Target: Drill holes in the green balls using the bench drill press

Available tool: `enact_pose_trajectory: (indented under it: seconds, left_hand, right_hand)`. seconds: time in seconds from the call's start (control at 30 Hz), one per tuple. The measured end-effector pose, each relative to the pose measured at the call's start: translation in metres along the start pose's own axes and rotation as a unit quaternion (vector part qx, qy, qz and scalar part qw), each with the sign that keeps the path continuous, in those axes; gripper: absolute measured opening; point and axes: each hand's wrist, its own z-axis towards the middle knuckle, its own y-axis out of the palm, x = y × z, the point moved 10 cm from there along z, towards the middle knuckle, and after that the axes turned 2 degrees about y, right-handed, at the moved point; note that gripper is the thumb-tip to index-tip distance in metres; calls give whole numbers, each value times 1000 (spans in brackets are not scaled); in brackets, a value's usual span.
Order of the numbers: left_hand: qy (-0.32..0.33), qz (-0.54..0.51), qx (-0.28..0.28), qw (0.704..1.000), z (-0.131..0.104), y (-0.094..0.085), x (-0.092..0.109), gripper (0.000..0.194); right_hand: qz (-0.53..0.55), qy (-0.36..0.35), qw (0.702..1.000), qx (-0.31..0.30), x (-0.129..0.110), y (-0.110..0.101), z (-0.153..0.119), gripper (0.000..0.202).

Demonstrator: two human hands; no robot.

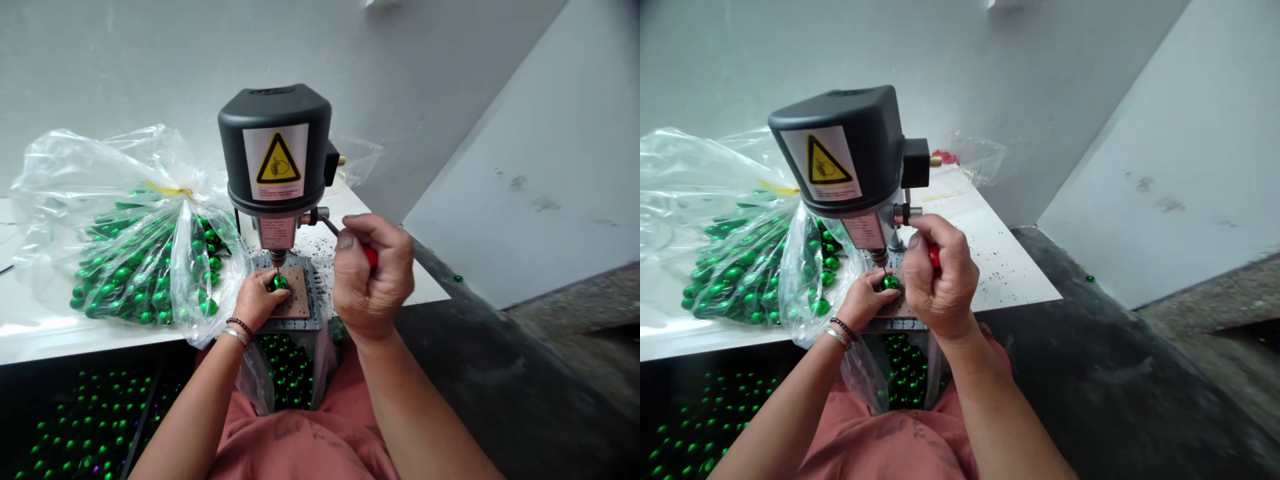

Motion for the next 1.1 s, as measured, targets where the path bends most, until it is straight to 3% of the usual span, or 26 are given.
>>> enact_pose_trajectory:
  seconds: [0.67,0.83,0.97,1.03,1.1]
  left_hand:
    - [9,7,2,1000,-1,0,-4,37]
    - [33,14,6,999,-1,1,1,36]
    - [12,-2,16,1000,-9,-6,1,36]
    - [6,-10,-8,1000,-20,-11,4,36]
    - [27,-23,-77,996,-34,-10,12,40]
  right_hand:
    - [5,21,1000,16,20,0,-36,25]
    - [-6,-15,999,36,3,4,8,21]
    - [5,15,1000,-10,5,26,59,19]
    - [9,28,999,-21,9,34,74,20]
    - [20,37,999,-22,14,39,79,19]
